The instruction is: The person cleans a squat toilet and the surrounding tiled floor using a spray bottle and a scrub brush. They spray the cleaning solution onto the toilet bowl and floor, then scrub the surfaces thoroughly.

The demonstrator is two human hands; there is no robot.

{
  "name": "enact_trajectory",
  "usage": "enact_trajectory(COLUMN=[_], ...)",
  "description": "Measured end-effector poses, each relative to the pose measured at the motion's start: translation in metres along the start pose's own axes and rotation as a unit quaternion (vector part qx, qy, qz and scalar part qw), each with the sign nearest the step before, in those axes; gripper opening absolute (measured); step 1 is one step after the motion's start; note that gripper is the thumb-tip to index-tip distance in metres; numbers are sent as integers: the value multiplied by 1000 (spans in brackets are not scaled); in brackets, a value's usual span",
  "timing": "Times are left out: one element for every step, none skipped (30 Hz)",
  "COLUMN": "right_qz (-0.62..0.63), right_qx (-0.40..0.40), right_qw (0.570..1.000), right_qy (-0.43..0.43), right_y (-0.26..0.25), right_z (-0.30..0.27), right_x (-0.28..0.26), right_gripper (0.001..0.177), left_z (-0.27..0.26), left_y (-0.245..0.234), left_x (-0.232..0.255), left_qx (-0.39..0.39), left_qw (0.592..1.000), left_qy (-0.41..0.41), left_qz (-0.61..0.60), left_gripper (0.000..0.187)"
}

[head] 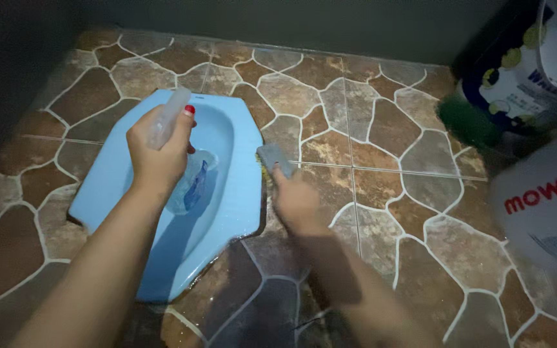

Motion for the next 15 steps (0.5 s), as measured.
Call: enact_trajectory(right_qz=[-18, -36, -52, -68, -43, -18, -60, -31, -14, -65, -114, -102, -88, -62, -36], right_qx=[-13, -27, -6, 12, 24, 38, 73, 28, 7, 55, 102, 70, 38, 37, 36], right_qw=[1000, 999, 998, 995, 996, 995, 993, 987, 979, 982, 980, 970, 954, 947, 940], right_qy=[-9, -20, 22, 65, 79, 92, 67, 153, 206, 168, 130, 208, 285, 312, 338], right_y=[-7, -13, -18, -20, -24, -33, -40, -48, -54, -61, -66, -74, -84, -92, -98], right_z=[0, 1, 9, 14, 15, 14, 16, 4, 3, -9, -19, -22, -26, -28, -28], right_x=[14, 31, 48, 67, 93, 125, 153, 190, 220, 249, 273, 297, 320, 337, 351], right_gripper=[51, 47, 39, 32, 36, 41, 34, 44, 42, 41, 40, 49, 60, 61, 63], left_z=[-1, -2, -3, -5, -6, -6, -7, -8, -9, -9, -9, -9, -12, -13, -13], left_y=[3, 3, 4, 5, 6, 8, 12, 14, 17, 21, 23, 26, 30, 32, 35], left_x=[1, 3, 4, 4, 5, 5, 6, 7, 7, 7, 8, 8, 8, 8, 7], left_qx=[-2, -1, -6, -11, -17, -18, -19, -20, -23, -27, -30, -30, -31, -30, -34], left_qw=[1000, 1000, 1000, 1000, 1000, 1000, 1000, 1000, 1000, 1000, 1000, 1000, 999, 999, 999], left_qy=[1, 3, 3, 1, -1, 0, 1, 2, -1, -3, -4, 2, 9, 15, 3], left_qz=[1, 3, 4, 6, 8, 1, -6, -13, -9, -5, -1, 3, 8, 12, 6], left_gripper=[25, 25, 26, 27, 28, 26, 25, 26, 27, 27, 27, 28, 28, 29, 28])
Point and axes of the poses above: each hand's wrist, its own z-axis towards the middle knuckle, its own y-axis out of the palm, x = y × z, the point moved 1 cm from there along z, towards the middle knuckle, and after that the axes turned 1 degree about -x, right-handed, at the moved point
